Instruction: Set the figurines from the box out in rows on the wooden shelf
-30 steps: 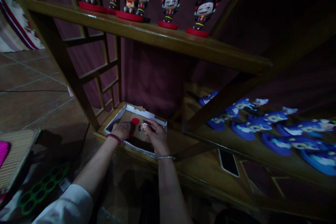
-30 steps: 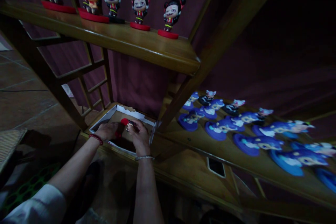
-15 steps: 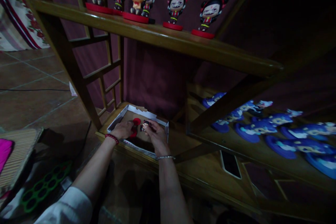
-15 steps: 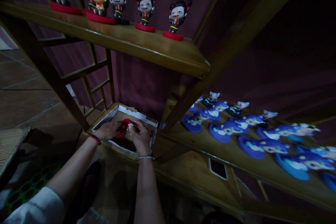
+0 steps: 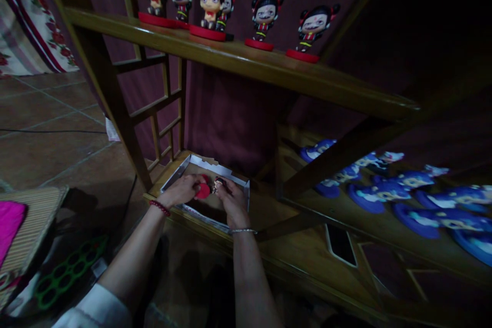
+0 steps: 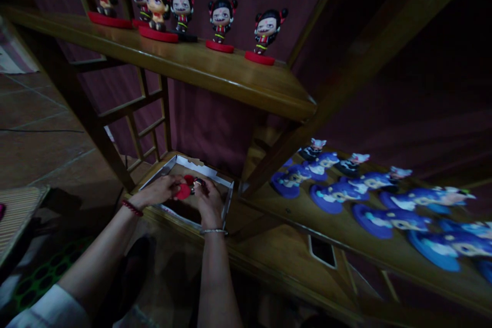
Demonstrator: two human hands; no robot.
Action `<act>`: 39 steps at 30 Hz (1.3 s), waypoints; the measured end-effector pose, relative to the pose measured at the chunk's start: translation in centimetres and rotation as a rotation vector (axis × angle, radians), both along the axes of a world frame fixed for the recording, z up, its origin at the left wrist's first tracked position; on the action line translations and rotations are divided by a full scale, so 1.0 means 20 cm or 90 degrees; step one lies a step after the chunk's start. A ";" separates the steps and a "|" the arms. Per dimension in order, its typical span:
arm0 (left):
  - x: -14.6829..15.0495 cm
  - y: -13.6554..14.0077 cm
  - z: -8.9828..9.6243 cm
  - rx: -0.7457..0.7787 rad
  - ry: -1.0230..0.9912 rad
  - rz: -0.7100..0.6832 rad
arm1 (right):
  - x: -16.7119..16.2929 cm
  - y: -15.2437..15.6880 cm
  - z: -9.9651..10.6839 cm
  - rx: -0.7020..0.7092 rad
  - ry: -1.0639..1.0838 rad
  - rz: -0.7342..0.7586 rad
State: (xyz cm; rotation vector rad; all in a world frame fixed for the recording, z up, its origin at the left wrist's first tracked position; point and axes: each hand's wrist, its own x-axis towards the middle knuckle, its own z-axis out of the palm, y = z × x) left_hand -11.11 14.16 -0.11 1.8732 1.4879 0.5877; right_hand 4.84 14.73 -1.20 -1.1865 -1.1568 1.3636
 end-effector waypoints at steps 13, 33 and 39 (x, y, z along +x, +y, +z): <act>-0.01 -0.01 0.01 0.006 -0.141 0.044 | -0.04 -0.03 0.07 -0.117 0.121 -0.027; -0.01 -0.08 0.15 -0.137 -0.350 -0.013 | -0.05 -0.03 0.09 -0.077 0.136 -0.027; -0.02 -0.08 0.11 -0.158 -0.427 -0.016 | -0.06 -0.03 0.09 -0.075 0.133 -0.021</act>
